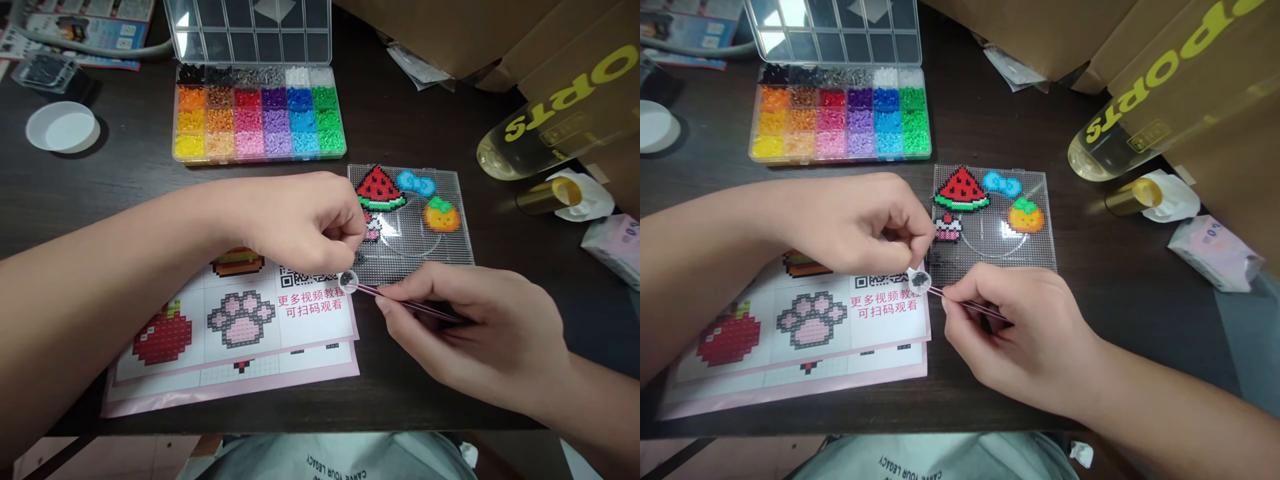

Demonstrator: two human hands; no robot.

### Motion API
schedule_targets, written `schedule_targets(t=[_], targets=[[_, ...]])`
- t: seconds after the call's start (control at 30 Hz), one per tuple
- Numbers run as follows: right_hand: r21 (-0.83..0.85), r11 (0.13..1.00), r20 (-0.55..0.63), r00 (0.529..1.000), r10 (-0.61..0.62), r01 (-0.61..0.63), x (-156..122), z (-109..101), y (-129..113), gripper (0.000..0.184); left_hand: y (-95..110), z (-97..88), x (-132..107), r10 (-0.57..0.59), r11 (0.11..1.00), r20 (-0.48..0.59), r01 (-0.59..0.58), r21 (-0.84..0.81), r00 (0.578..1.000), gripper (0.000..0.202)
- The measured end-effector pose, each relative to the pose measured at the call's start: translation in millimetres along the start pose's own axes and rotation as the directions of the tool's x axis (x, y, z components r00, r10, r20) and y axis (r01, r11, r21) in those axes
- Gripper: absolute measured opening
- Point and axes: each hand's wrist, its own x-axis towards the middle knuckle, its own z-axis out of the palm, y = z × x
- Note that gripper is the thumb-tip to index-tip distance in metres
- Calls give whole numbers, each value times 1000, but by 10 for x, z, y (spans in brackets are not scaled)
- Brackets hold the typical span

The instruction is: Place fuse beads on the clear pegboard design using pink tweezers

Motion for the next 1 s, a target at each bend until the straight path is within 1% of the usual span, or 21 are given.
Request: schedule_targets(t=[0.2, 0.33, 0.43, 0.63, 0.77, 0.9, 1.0], targets=[[-7, 1000, 13, 1000, 3, -3, 14, -1, -10, 15, -2, 16, -2, -6, 1000, 8, 6, 7, 1000, 25], [-36, 999, -13, 1000, -5, 4, 23, -33, -17, 17, 9, 23, -8, -14, 1000, -10, 14, 2, 1000, 26], [-73, 997, -30, 999, -16, 13, 18, -89, -5, 16, 5, 21, -10, -23, 999, -15, 23, -34, 1000, 25], [-89, 996, -110, 994, 6, -16, -29, -151, 60, 18, -13, 10, -6, -57, 992, -6, 56, -111, 998, 22], [-104, 994, -113, 994, 1, -13, -42, -150, 93, 19, -10, 12, -12, -56, 992, -23, 53, -117, 998, 24], [-108, 994, -117, 993, -9, -4, -18, -158, 103, 17, -27, 7, -8, -57, 992, -2, 56, -114, 998, 20], [-105, 994, -100, 995, 3, -13, 7, -164, 98, 16, -42, 5, 1, -30, 993, 2, 30, -110, 1000, 18]])
